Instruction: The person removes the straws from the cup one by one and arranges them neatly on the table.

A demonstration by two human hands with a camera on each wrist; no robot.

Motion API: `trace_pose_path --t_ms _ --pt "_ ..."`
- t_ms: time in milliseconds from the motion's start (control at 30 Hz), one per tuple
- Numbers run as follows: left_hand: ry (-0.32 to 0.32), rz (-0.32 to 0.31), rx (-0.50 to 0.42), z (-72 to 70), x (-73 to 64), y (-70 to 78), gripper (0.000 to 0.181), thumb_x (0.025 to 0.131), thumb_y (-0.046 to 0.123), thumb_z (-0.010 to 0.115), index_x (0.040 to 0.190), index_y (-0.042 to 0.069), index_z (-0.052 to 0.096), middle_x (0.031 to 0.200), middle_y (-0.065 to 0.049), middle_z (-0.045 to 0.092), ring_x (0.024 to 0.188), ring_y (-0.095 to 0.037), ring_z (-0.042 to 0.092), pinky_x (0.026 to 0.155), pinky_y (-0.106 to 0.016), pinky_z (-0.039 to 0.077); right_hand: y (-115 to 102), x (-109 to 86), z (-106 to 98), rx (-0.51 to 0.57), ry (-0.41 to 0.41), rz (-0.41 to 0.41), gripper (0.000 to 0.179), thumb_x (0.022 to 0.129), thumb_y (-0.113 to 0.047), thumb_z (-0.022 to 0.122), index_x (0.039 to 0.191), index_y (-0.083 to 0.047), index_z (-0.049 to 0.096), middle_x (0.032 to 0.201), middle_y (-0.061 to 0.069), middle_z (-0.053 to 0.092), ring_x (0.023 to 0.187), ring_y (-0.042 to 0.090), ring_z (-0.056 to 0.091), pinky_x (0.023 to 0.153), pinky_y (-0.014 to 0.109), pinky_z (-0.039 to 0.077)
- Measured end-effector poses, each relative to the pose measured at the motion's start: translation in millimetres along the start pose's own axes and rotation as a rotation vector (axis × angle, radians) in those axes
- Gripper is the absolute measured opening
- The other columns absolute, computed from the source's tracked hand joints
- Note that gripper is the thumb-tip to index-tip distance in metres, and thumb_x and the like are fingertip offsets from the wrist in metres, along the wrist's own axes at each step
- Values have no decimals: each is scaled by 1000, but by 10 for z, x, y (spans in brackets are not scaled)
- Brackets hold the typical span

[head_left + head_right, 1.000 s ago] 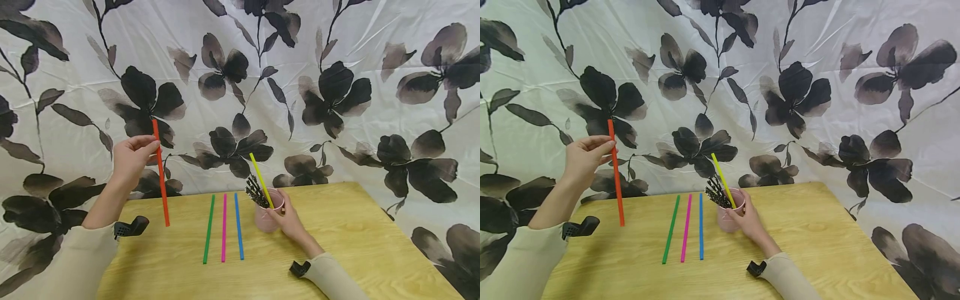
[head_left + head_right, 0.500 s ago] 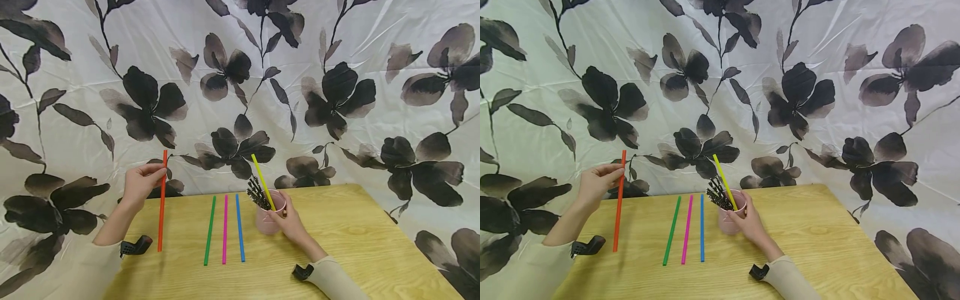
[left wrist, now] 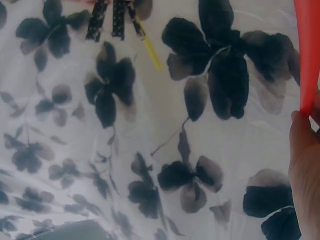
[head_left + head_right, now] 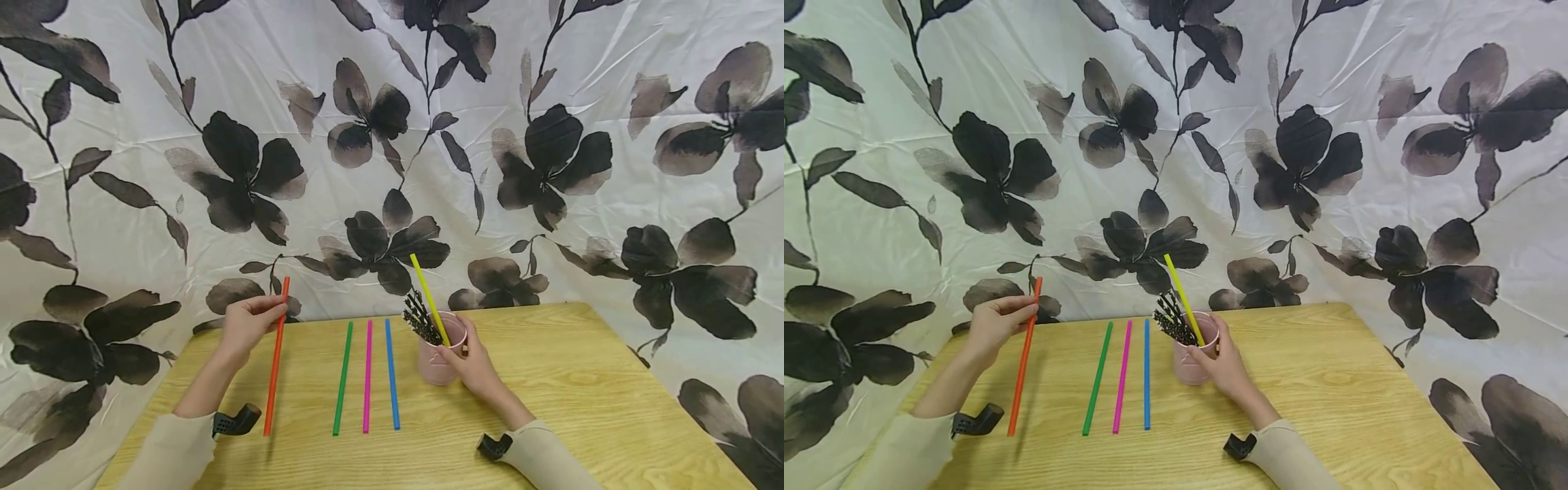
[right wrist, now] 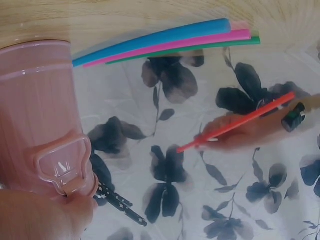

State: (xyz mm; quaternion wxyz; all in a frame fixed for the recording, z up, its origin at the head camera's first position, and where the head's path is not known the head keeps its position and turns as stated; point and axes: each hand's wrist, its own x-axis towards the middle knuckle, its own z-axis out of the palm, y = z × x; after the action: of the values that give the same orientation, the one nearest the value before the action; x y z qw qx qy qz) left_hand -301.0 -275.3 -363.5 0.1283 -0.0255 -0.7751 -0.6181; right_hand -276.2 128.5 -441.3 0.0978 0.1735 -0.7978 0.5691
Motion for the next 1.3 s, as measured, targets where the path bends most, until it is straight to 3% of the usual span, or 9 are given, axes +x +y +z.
trace_pose_path --t_ms 267,333,433,500,567,700,933,1100,1300 --pt "-28 -29 7 93 27 -325 39 77 22 68 106 -4 61 93 -13 62 77 -17 61 63 -32 51 196 38 11 -16 -2 -18 74 82 -27 62 139 -17 17 125 19 40 100 35 48 77 40 43" --pt "-62 6 -70 73 193 -703 32 78 18 68 104 -1 64 91 -11 63 75 -17 62 61 -30 51 286 58 23 -27 10 -9 74 81 -30 63 139 -23 17 125 14 42 99 31 50 77 37 43" --pt "-88 27 -132 88 267 -923 28 77 14 68 101 1 66 87 -10 64 71 -18 62 56 -29 51 398 82 42 -31 34 3 74 79 -35 64 137 -31 18 124 7 44 96 25 51 78 36 43" --pt "-85 15 -133 106 266 -959 27 76 14 69 100 2 66 85 -10 64 70 -17 62 56 -30 51 414 83 49 -31 44 -7 74 79 -36 64 137 -32 19 123 6 45 95 24 51 77 36 43" --pt "-45 -34 -56 171 119 -698 32 74 17 70 101 -1 65 86 -12 64 70 -18 62 58 -33 52 420 85 55 -31 47 -15 74 79 -36 64 137 -32 19 122 6 45 93 23 51 76 37 43" --pt "-31 -108 11 242 62 -597 36 75 15 70 105 -4 62 88 -12 64 69 -16 62 63 -36 51 417 83 59 -34 51 -16 73 78 -36 64 137 -31 20 122 6 45 92 22 51 75 37 44" --pt "-23 -106 2 341 98 -758 24 75 9 69 96 -2 66 79 -5 66 65 -13 62 58 -36 51 375 77 41 -53 28 -13 74 80 -35 63 138 -24 19 123 9 45 93 22 51 76 34 44" --pt "-21 -128 30 401 111 -870 28 75 10 69 99 -3 64 80 -7 65 65 -11 61 57 -34 51 334 74 25 -24 1 -3 74 81 -28 63 139 -17 18 124 18 42 98 33 50 79 43 42" --pt "-17 -171 57 460 151 -963 28 75 11 70 99 -3 64 82 -10 65 62 -10 59 54 -32 51 323 65 31 -37 26 9 74 80 -32 64 138 -23 19 123 13 45 96 28 51 78 39 43"
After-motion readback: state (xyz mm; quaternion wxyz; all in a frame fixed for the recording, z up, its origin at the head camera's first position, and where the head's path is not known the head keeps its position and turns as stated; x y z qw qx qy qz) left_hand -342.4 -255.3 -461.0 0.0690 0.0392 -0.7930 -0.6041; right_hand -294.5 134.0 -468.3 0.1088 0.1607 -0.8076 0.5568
